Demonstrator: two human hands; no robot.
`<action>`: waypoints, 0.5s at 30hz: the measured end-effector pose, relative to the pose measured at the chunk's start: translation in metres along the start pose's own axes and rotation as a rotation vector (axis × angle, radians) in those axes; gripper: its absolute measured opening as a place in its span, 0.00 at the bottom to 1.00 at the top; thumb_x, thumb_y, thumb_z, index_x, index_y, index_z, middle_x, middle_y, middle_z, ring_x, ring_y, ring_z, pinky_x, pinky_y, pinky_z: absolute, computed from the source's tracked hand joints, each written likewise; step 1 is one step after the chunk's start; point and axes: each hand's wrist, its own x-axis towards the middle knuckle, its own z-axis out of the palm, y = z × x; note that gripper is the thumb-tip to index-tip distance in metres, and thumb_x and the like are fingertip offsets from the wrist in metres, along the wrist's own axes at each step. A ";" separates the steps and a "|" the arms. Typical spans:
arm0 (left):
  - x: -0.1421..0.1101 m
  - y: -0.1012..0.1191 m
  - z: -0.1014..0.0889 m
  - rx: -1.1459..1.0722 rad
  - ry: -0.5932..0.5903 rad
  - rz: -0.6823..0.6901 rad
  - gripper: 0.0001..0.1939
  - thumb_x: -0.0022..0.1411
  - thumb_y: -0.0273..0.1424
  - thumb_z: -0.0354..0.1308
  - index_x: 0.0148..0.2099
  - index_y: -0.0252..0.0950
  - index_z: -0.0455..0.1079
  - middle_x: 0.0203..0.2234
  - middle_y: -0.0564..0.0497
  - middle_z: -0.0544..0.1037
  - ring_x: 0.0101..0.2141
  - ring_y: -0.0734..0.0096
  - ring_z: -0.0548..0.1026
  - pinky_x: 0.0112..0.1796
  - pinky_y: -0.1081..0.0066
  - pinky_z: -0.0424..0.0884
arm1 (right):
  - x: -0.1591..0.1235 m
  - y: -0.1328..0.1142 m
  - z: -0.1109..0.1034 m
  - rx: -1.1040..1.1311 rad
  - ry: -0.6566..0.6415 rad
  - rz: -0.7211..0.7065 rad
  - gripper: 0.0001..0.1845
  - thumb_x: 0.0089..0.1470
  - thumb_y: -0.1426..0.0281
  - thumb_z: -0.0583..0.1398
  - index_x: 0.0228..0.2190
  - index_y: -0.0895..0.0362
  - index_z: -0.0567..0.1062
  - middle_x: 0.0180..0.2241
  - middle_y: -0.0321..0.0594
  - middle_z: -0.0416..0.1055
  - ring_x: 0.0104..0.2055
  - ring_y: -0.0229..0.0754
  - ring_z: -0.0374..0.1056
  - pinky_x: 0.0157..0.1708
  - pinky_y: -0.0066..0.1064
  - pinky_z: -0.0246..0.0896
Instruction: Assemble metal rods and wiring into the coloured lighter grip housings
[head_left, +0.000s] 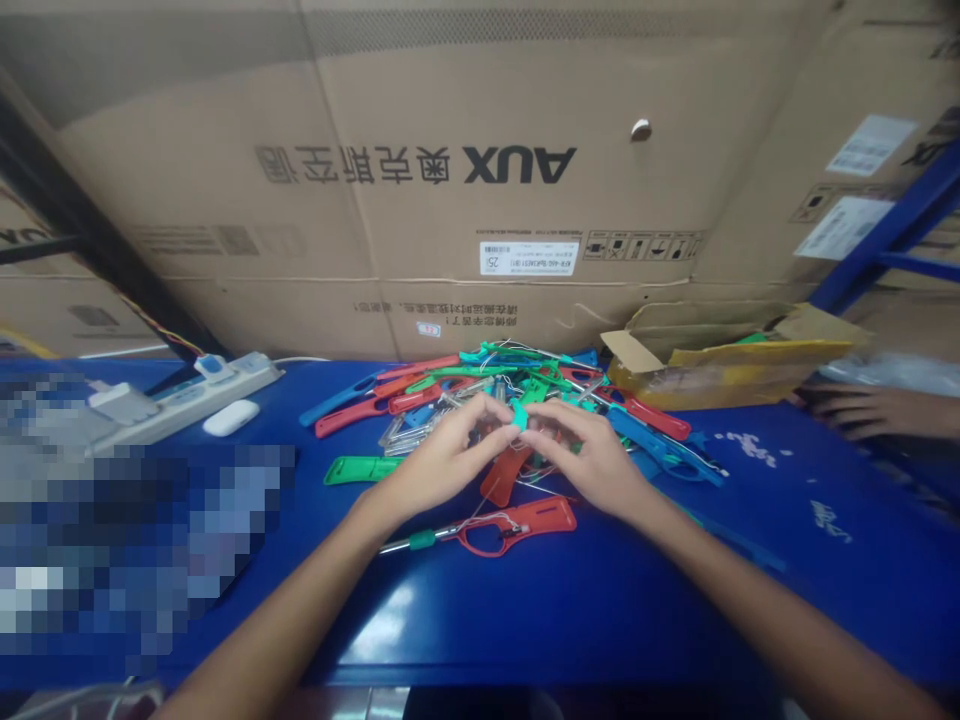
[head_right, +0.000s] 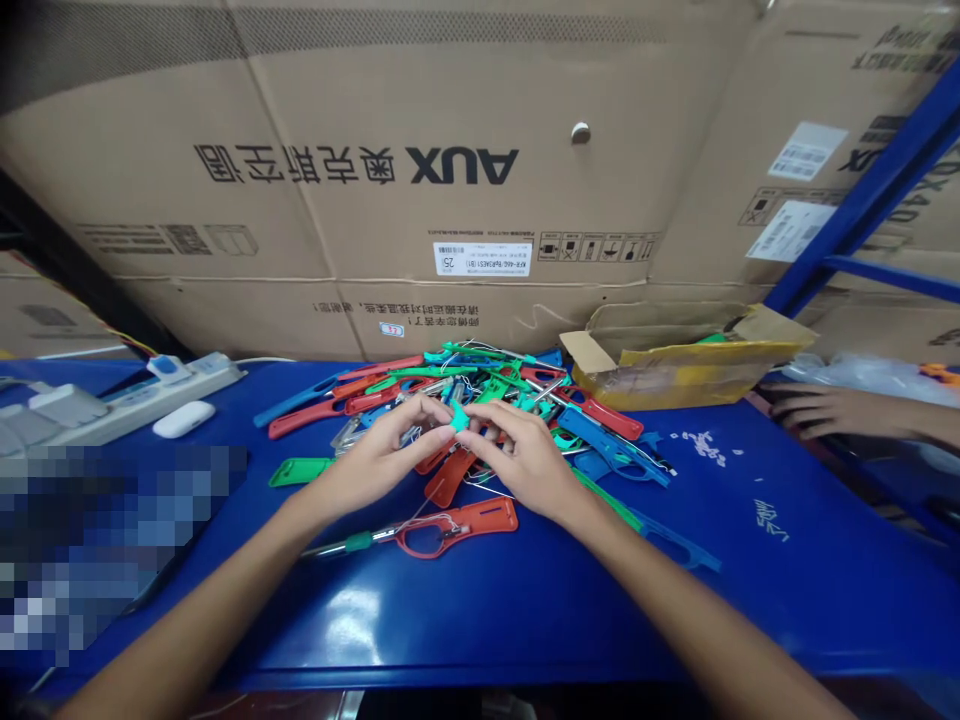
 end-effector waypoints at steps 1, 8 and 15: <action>0.000 0.000 -0.001 -0.007 -0.005 -0.001 0.08 0.72 0.38 0.55 0.45 0.40 0.69 0.40 0.52 0.75 0.42 0.67 0.73 0.45 0.66 0.69 | 0.000 0.001 -0.001 0.008 -0.014 -0.008 0.13 0.64 0.62 0.63 0.47 0.54 0.78 0.37 0.38 0.75 0.34 0.39 0.69 0.29 0.28 0.64; 0.000 0.007 -0.010 -0.056 -0.138 -0.051 0.09 0.70 0.40 0.59 0.44 0.39 0.71 0.37 0.54 0.76 0.39 0.69 0.74 0.42 0.68 0.70 | 0.003 -0.001 -0.011 -0.034 -0.062 -0.156 0.11 0.65 0.65 0.61 0.46 0.55 0.79 0.38 0.39 0.76 0.36 0.40 0.71 0.37 0.33 0.67; 0.001 0.002 -0.016 0.090 -0.099 0.050 0.10 0.71 0.36 0.58 0.52 0.39 0.71 0.45 0.50 0.79 0.46 0.65 0.76 0.48 0.65 0.70 | -0.001 -0.001 -0.015 -0.229 -0.209 -0.168 0.15 0.67 0.66 0.59 0.51 0.58 0.77 0.38 0.42 0.76 0.36 0.41 0.71 0.38 0.34 0.67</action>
